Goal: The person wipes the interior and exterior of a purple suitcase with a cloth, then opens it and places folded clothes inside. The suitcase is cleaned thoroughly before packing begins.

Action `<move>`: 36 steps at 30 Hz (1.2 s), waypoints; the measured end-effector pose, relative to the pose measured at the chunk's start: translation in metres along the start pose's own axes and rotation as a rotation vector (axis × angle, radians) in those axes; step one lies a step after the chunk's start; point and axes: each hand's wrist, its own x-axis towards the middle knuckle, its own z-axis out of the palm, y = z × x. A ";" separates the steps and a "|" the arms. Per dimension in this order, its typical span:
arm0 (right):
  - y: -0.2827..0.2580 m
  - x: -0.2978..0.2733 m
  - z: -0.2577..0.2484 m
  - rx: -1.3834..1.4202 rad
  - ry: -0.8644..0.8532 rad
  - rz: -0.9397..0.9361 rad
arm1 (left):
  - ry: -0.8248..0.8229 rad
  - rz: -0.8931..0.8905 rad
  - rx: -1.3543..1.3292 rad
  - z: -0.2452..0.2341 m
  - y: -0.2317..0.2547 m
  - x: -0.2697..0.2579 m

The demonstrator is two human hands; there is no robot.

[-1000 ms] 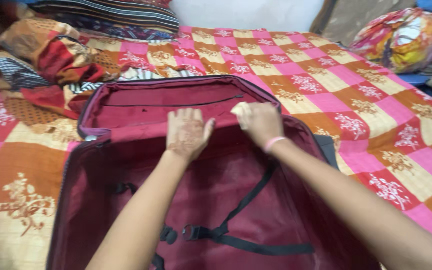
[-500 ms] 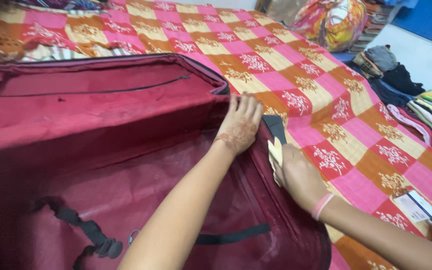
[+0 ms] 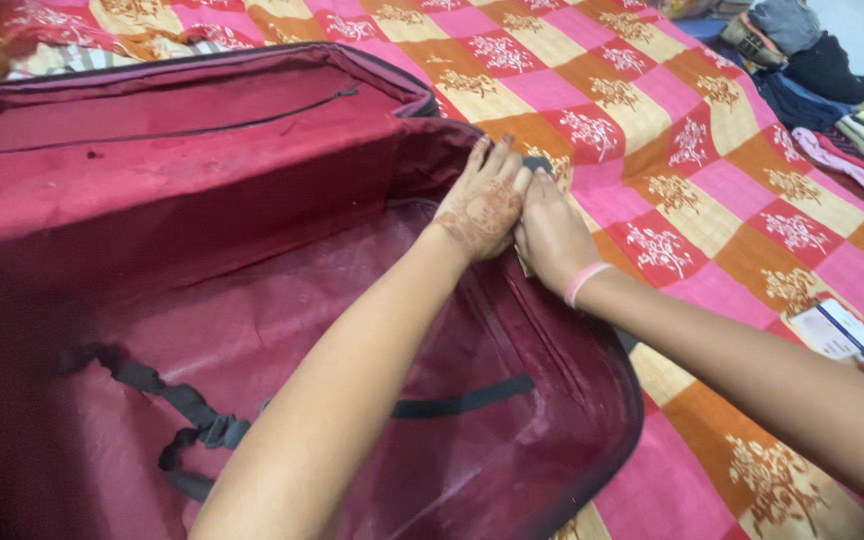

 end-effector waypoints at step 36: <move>-0.018 -0.186 -0.110 0.155 -0.309 -0.002 | -0.101 -0.065 -0.528 -0.014 0.187 -0.062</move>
